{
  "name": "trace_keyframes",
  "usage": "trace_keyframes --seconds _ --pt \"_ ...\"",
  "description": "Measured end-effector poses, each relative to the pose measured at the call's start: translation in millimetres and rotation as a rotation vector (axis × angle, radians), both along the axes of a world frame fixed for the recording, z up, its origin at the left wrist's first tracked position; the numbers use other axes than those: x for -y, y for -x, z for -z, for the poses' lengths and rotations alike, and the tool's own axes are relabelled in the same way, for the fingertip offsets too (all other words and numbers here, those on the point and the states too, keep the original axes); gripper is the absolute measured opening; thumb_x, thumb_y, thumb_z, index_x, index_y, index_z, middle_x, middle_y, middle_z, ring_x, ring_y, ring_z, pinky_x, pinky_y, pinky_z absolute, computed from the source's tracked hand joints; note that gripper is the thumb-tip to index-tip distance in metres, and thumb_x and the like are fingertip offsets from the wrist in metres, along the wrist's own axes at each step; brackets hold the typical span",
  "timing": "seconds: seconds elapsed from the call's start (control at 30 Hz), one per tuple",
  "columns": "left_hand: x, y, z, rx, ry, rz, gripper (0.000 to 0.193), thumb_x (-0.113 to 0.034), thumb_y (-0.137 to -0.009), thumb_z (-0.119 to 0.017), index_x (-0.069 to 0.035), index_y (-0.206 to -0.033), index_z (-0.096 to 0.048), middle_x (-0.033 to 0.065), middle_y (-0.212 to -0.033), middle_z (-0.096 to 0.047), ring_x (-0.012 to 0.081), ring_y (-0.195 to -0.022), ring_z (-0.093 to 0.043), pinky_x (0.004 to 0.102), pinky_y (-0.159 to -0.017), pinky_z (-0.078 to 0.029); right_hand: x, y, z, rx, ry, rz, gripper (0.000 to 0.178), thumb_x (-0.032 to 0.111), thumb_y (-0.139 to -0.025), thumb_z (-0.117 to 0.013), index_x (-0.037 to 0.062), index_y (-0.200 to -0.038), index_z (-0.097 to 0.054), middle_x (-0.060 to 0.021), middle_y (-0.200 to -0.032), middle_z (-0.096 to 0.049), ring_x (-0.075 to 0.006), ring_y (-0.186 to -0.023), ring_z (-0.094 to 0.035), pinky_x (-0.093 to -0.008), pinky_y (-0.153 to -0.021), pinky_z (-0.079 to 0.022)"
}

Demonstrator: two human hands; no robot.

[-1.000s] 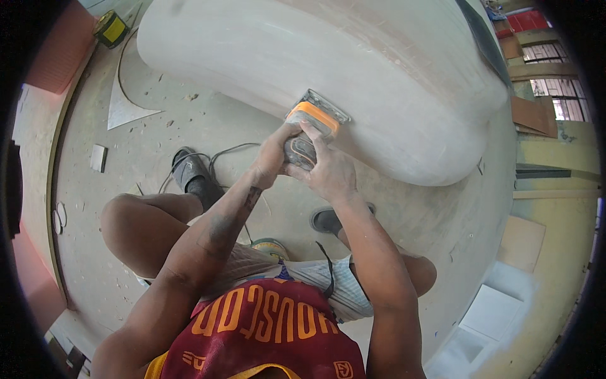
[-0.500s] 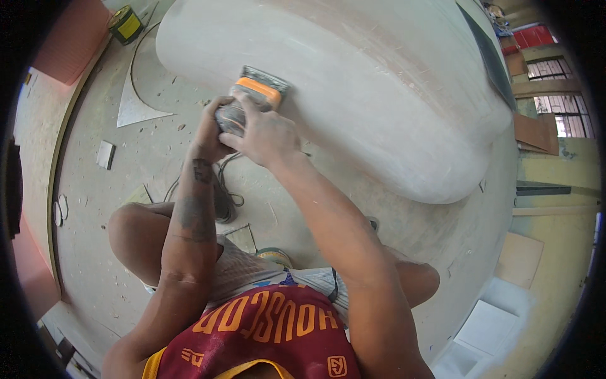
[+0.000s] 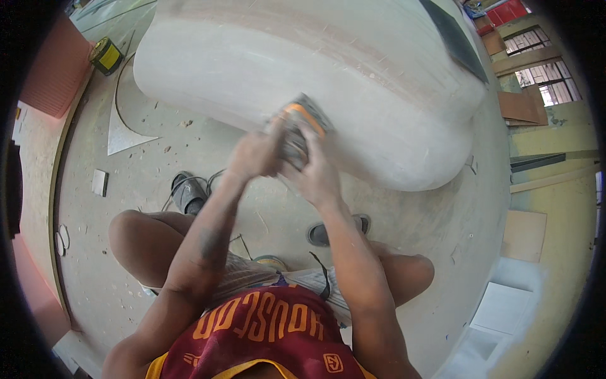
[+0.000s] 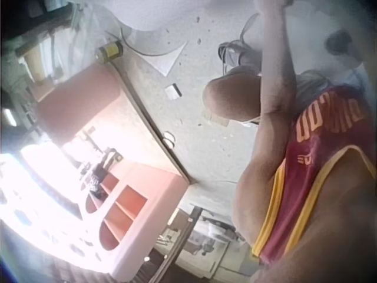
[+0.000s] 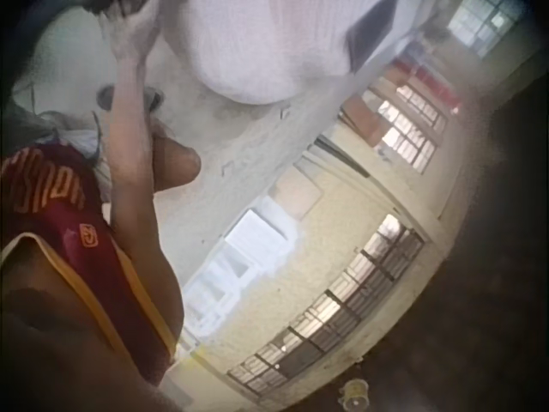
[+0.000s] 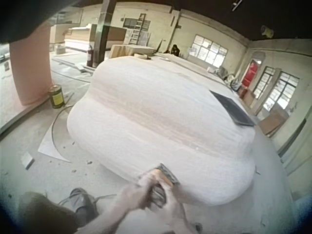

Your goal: Using a power sander to smooth the surface of a large curved wooden structure.

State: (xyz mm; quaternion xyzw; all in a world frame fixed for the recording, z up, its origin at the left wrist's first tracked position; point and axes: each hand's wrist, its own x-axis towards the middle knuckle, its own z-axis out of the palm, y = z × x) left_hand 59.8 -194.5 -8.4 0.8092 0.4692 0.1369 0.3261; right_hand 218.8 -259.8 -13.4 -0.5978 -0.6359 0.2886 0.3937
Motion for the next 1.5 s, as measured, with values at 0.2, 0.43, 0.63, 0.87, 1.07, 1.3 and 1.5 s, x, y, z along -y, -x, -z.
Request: trace_keyframes --seconds 0.2,0.43,0.63,0.87,1.07,1.3,1.5 --pt "57 -75 -43 0.300 0.085 -0.140 0.071 -0.054 -0.082 -0.073 -0.002 -0.128 -0.058 0.0272 -0.104 -0.066 0.0421 -0.104 -0.066 0.0477 -0.086 -0.053 68 -73 51 -0.420 -0.136 0.257 0.081 0.049 -0.086 -0.078 0.0046 -0.146 -0.044 -0.0162 -0.137 -0.057 -0.0268 -0.131 -0.054 -0.0397 -0.108 -0.046" --pt "52 -80 -11 0.695 -0.360 -0.302 0.053 -0.043 -0.080 -0.076 -0.008 -0.118 -0.064 0.0158 -0.127 -0.058 0.0375 -0.117 -0.055 0.0507 -0.108 -0.037 12 -6 54 -0.696 -0.266 0.346 0.062 0.043 -0.095 -0.065 0.0063 -0.142 -0.046 -0.0160 -0.128 -0.058 -0.0266 -0.117 -0.057 -0.0410 -0.098 -0.048" --pt "-23 4 12 1.117 -0.462 -0.515 0.032 -0.021 -0.082 -0.067 -0.004 -0.108 -0.068 0.0131 -0.101 -0.068 0.0326 -0.094 -0.063 0.0419 -0.088 -0.048 -56 65 9 0.034 -0.312 -0.080 0.072 0.032 -0.092 -0.071 0.0083 -0.151 -0.036 -0.0185 -0.139 -0.054 -0.0282 -0.126 -0.058 -0.0397 -0.106 -0.049" --pt "-48 116 59 1.672 -0.065 -0.974 0.051 -0.036 -0.098 -0.043 0.004 -0.125 -0.059 0.0183 -0.121 -0.062 0.0299 -0.115 -0.060 0.0426 -0.105 -0.047 -114 185 -14 0.288 0.281 -0.312 0.077 0.045 -0.088 -0.071 0.0240 -0.153 -0.037 -0.0233 -0.097 -0.073 -0.0436 -0.095 -0.071 -0.0503 -0.091 -0.056" --pt "-40 105 73 1.863 0.056 -0.948 0.052 -0.038 -0.097 -0.043 0.002 -0.127 -0.055 0.0180 -0.124 -0.060 0.0323 -0.117 -0.060 0.0459 -0.105 -0.048 -106 173 -1 0.314 0.241 -0.300 0.077 0.055 -0.086 -0.069 0.0279 -0.152 -0.041 -0.0238 -0.104 -0.072 -0.0430 -0.099 -0.070 -0.0501 -0.089 -0.057" --pt "9 -11 49 1.312 -0.232 -0.785 0.050 -0.032 -0.091 -0.047 0.009 -0.117 -0.059 0.0185 -0.115 -0.061 0.0285 -0.113 -0.056 0.0405 -0.104 -0.042 -37 51 5 0.041 0.170 -0.129 0.081 0.040 -0.085 -0.077 0.0282 -0.155 -0.037 -0.0245 -0.111 -0.071 -0.0452 -0.104 -0.068 -0.0502 -0.089 -0.056" --pt "75 -82 67 0.922 -0.426 -0.354 0.041 -0.027 -0.090 -0.059 0.005 -0.117 -0.057 0.0218 -0.116 -0.056 0.0380 -0.117 -0.052 0.0555 -0.113 -0.035 51 -35 44 0.059 0.179 0.033 0.085 0.033 -0.087 -0.076 0.0323 -0.157 -0.028 -0.0238 -0.101 -0.072 -0.0463 -0.094 -0.070 -0.0530 -0.082 -0.057"
